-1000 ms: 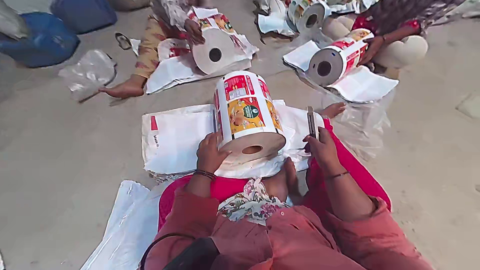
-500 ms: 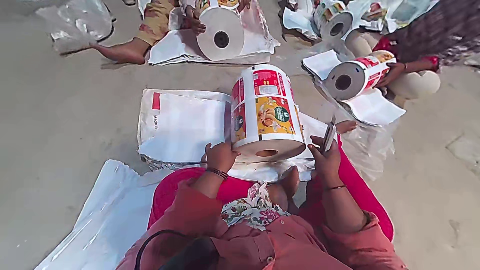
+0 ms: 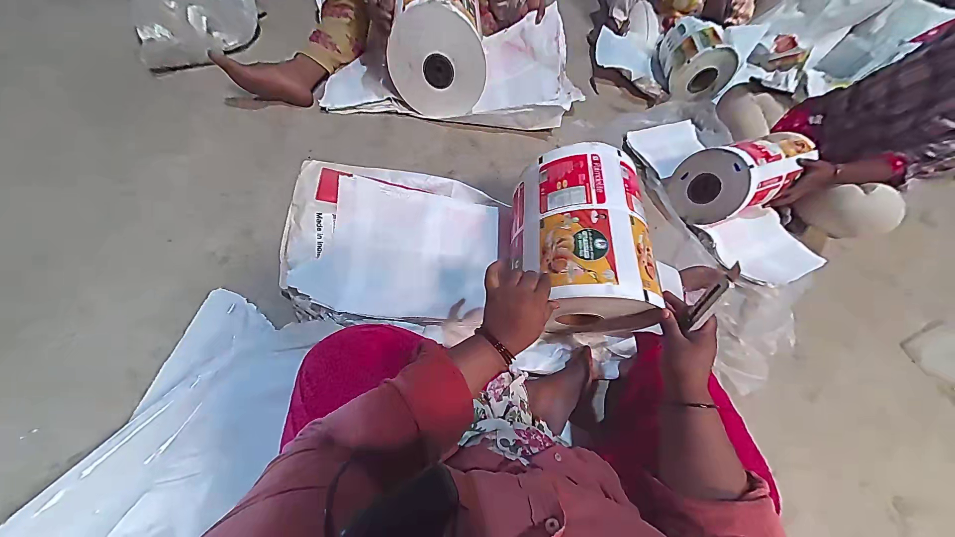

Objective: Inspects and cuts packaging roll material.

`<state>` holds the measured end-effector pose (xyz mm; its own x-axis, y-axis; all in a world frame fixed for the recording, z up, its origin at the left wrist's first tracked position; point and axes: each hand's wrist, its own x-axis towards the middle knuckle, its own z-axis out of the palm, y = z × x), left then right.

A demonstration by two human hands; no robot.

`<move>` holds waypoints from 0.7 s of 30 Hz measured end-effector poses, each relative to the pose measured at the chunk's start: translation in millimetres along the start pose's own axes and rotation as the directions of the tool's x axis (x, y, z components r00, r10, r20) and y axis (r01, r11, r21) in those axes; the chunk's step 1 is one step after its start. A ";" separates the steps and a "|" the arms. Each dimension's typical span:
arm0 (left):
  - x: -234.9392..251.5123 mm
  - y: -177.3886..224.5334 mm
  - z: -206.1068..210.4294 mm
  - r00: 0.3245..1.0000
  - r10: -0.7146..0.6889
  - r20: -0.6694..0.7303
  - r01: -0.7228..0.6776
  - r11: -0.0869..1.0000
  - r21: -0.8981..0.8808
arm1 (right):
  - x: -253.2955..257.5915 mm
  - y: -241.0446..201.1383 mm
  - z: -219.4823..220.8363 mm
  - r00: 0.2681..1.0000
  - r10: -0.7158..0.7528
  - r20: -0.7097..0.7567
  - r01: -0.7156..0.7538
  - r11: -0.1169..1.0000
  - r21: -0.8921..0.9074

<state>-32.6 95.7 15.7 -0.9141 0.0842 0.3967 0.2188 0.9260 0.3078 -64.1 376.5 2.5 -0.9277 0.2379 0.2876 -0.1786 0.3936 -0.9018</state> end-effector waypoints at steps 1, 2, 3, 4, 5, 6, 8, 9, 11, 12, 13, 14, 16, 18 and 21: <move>2.6 5.9 3.1 1.000 0.023 -0.009 -0.023 0.999 -0.024 | 2.2 1.3 -3.0 1.000 -0.011 -0.007 0.011 1.000 -0.016; 4.1 10.1 6.3 0.999 0.050 -0.015 -0.050 0.997 -0.065 | 4.3 4.2 -7.1 1.000 -0.025 -0.015 0.025 0.999 -0.047; 5.2 12.2 9.7 0.997 0.080 -0.015 -0.082 0.988 -0.130 | 6.8 8.7 -12.6 0.999 -0.038 -0.026 0.036 0.996 -0.083; 5.4 11.3 14.6 0.993 0.112 -0.029 -0.115 0.969 -0.217 | 9.3 13.7 -18.7 0.998 -0.041 -0.043 0.036 0.993 -0.109; 4.5 7.4 21.8 0.990 0.131 -0.055 -0.142 0.937 -0.319 | 11.5 16.7 -24.0 0.998 -0.024 -0.059 0.017 0.993 -0.116; 3.3 1.1 30.7 0.988 0.131 -0.083 -0.154 0.898 -0.413 | 13.4 18.3 -27.8 0.997 0.003 -0.079 -0.012 0.994 -0.107; 0.5 -17.0 43.7 0.996 0.075 -0.039 -0.084 0.844 -0.530 | 15.9 21.3 -31.8 0.990 0.073 -0.117 -0.084 0.993 -0.087; 0.2 -26.4 45.2 0.998 0.029 0.049 0.001 0.851 -0.525 | 16.5 23.9 -33.0 0.986 0.105 -0.129 -0.116 0.990 -0.078; 3.4 -38.6 44.6 0.956 -0.083 0.283 0.194 0.900 -0.392 | 16.5 27.1 -36.0 0.976 0.158 -0.150 -0.170 0.983 -0.071; 7.2 -43.1 45.4 0.905 -0.125 0.408 0.262 0.917 -0.301 | 17.5 27.4 -36.3 0.973 0.169 -0.155 -0.182 0.981 -0.068; 10.8 -46.9 47.6 0.848 -0.157 0.506 0.313 0.920 -0.238 | 18.9 27.6 -36.4 0.972 0.174 -0.157 -0.186 0.980 -0.065; 12.9 -48.9 49.5 0.807 -0.190 0.559 0.369 0.901 -0.227 | 20.3 27.8 -36.8 0.972 0.178 -0.155 -0.189 0.980 -0.063; 14.4 -48.9 51.5 0.773 -0.259 0.579 0.489 0.826 -0.282 | 22.4 28.9 -37.8 0.976 0.169 -0.139 -0.178 0.982 -0.058; 14.6 -47.7 51.2 0.727 -0.261 0.635 0.537 0.792 -0.290 | 21.2 31.4 -40.3 0.980 0.155 -0.127 -0.165 0.984 -0.065; 5.0 -52.5 61.7 0.659 -0.215 0.721 0.337 0.941 -0.028 | 21.5 30.7 -38.3 0.983 0.140 -0.114 -0.151 0.985 -0.086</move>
<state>-69.7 70.2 -51.9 -0.8955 0.1217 -0.4280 -0.0930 0.8894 0.4476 -77.0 427.8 -6.7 -0.9000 0.3908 0.1932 -0.0080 0.4282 -0.9037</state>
